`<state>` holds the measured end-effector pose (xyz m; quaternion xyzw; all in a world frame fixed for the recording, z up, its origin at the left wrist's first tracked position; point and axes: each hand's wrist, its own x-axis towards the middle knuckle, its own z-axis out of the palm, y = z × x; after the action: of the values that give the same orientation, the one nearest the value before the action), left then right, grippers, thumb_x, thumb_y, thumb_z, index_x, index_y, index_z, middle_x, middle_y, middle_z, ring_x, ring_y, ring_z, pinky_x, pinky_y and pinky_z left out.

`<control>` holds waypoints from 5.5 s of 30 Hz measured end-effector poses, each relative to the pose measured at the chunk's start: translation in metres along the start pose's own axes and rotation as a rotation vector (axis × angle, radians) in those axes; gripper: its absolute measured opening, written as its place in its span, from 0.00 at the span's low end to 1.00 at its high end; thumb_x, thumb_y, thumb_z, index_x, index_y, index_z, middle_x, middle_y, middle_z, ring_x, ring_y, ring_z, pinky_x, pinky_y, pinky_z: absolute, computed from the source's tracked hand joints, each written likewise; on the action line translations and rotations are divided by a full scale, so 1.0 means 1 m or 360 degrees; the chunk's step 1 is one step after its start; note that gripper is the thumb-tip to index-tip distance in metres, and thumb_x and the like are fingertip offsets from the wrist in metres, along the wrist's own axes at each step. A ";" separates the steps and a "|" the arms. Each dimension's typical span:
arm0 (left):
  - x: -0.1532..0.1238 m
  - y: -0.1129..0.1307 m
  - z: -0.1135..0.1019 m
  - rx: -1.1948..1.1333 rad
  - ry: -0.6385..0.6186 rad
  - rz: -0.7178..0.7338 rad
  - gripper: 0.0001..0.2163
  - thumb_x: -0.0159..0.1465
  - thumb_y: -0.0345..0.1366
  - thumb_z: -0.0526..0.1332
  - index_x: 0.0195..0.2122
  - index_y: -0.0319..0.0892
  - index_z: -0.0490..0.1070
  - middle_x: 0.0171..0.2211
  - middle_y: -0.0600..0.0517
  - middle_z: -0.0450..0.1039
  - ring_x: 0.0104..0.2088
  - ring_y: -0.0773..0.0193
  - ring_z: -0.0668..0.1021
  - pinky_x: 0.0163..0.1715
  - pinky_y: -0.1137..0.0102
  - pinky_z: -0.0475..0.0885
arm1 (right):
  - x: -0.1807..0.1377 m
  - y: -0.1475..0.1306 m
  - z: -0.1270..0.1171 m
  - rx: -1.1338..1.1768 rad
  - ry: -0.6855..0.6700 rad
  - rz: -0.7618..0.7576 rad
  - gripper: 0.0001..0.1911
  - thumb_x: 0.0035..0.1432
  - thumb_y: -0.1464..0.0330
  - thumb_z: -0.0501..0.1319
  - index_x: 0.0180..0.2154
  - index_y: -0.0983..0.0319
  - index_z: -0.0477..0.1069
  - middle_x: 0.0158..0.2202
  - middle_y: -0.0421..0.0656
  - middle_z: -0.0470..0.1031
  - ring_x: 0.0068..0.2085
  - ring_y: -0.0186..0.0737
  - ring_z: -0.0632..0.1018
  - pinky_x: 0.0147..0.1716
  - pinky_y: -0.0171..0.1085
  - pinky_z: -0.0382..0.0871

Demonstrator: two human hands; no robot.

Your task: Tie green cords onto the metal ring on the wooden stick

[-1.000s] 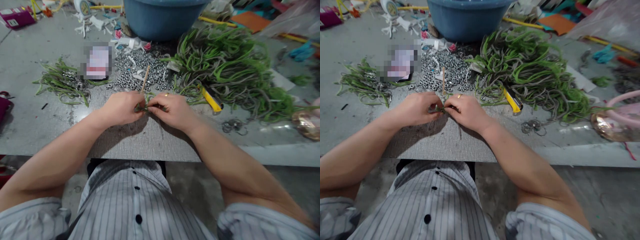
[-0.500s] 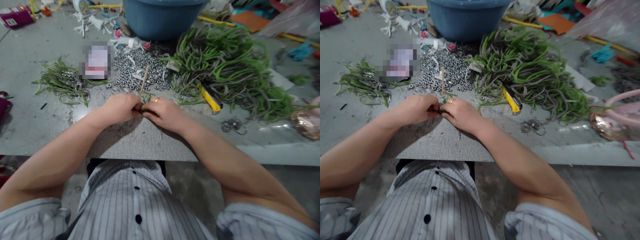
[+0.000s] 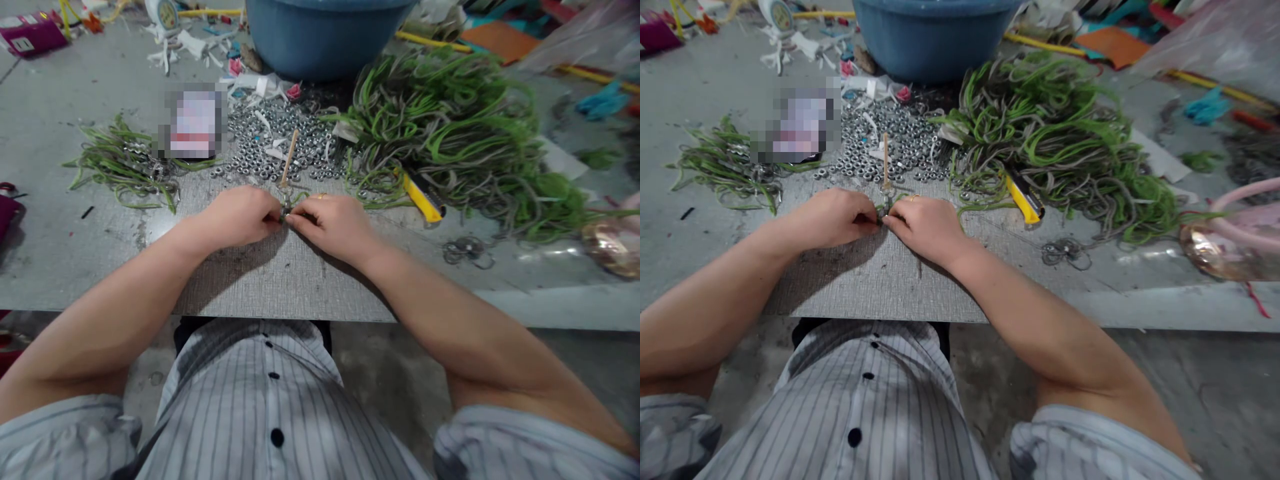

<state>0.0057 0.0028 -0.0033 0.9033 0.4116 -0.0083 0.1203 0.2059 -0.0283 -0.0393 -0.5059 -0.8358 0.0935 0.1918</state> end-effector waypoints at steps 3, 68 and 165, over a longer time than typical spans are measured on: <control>-0.003 0.003 -0.003 0.0014 -0.0008 0.0019 0.08 0.64 0.35 0.62 0.30 0.43 0.79 0.28 0.51 0.78 0.25 0.65 0.67 0.27 0.69 0.56 | 0.001 0.000 0.002 0.0079 0.0002 0.0081 0.13 0.67 0.61 0.61 0.34 0.59 0.80 0.32 0.44 0.82 0.33 0.42 0.78 0.31 0.39 0.59; -0.001 0.011 0.016 -0.0624 0.0841 0.0078 0.09 0.64 0.30 0.57 0.38 0.41 0.77 0.30 0.52 0.78 0.32 0.66 0.78 0.34 0.71 0.70 | -0.001 0.014 -0.001 0.0562 0.0413 -0.0224 0.21 0.70 0.49 0.57 0.45 0.57 0.79 0.40 0.45 0.83 0.41 0.44 0.82 0.43 0.43 0.77; 0.000 -0.001 -0.010 -0.0017 -0.0034 -0.0071 0.15 0.59 0.28 0.59 0.42 0.41 0.82 0.40 0.45 0.83 0.39 0.55 0.81 0.38 0.67 0.72 | 0.000 0.021 -0.012 0.0186 0.0060 -0.0196 0.05 0.59 0.69 0.61 0.38 0.59 0.74 0.41 0.46 0.80 0.38 0.43 0.77 0.38 0.41 0.67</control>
<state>0.0043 0.0051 0.0062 0.8931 0.4305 -0.0184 0.1291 0.2284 -0.0187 -0.0356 -0.4432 -0.8546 0.1207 0.2421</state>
